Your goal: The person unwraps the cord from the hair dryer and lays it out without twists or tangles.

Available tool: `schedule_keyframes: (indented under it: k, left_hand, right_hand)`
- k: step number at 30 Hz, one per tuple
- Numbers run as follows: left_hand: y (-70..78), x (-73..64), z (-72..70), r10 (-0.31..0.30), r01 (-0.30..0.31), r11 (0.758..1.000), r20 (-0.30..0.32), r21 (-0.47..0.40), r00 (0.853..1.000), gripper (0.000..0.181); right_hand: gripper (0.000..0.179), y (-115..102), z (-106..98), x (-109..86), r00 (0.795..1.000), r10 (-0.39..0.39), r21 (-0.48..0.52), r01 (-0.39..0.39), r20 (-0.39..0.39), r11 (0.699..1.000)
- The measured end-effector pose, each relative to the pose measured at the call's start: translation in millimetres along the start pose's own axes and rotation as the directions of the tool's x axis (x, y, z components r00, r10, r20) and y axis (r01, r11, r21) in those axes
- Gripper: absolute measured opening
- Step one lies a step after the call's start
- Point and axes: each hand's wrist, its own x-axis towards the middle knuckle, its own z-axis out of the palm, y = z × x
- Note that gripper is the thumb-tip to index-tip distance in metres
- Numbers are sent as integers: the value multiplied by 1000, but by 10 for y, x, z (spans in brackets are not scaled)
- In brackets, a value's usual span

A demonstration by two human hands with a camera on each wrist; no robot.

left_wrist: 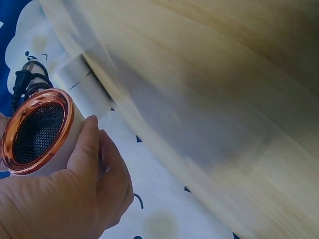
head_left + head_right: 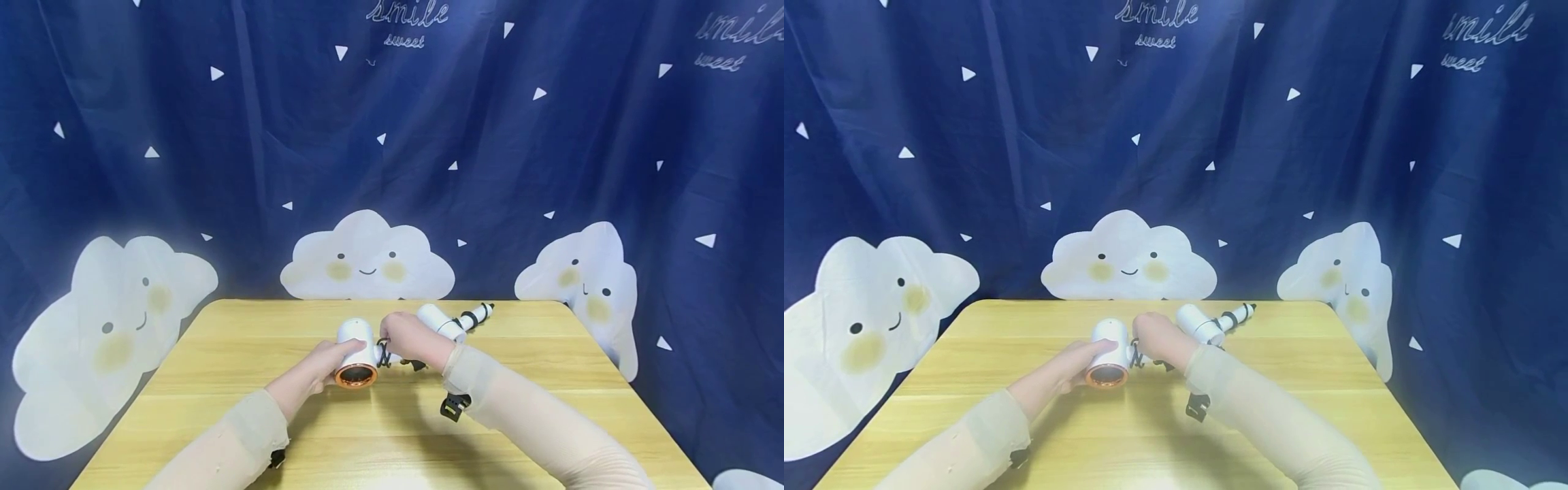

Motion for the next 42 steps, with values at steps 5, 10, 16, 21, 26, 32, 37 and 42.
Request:
schedule_keyframes:
  k: [5, 10, 16, 21, 26, 32, 37, 42]
  left_hand:
    - [0, -6, -7, 2, -2, 1000, -10, -3, 1000, 61]
    - [1, -31, -11, 0, 0, 1000, -13, -11, 1000, 61]
    - [-21, -36, -8, 5, -5, 1000, -13, -8, 1000, 62]
    - [-22, -46, 4, -2, 2, 1000, -14, -11, 1000, 60]
    - [-11, -50, 6, -1, 1, 1000, -11, -11, 1000, 62]
    - [-15, -53, 1, -1, 1, 1000, -14, -16, 1000, 62]
    - [-23, -31, -8, 3, -3, 1000, -14, -23, 1000, 63]
    - [-13, -29, -13, 1, -2, 1000, -13, -23, 1000, 64]
  right_hand:
    - [29, -3, -3, 7, 1000, -22, -37, 22, -8, 999]
    - [16, -18, 11, 3, 998, -55, -73, 54, -18, 996]
    - [15, -24, 24, -10, 996, -86, -145, 82, -20, 986]
    - [15, -36, -3, -37, 994, -108, -186, 102, -21, 977]
    - [18, -44, -52, -71, 994, -113, -204, 109, -5, 973]
    - [22, -52, -106, -82, 990, -138, -208, 136, 3, 969]
    - [20, -62, -138, -67, 991, -134, -206, 132, 7, 969]
    - [20, -35, -167, -42, 988, -146, -216, 151, 42, 965]
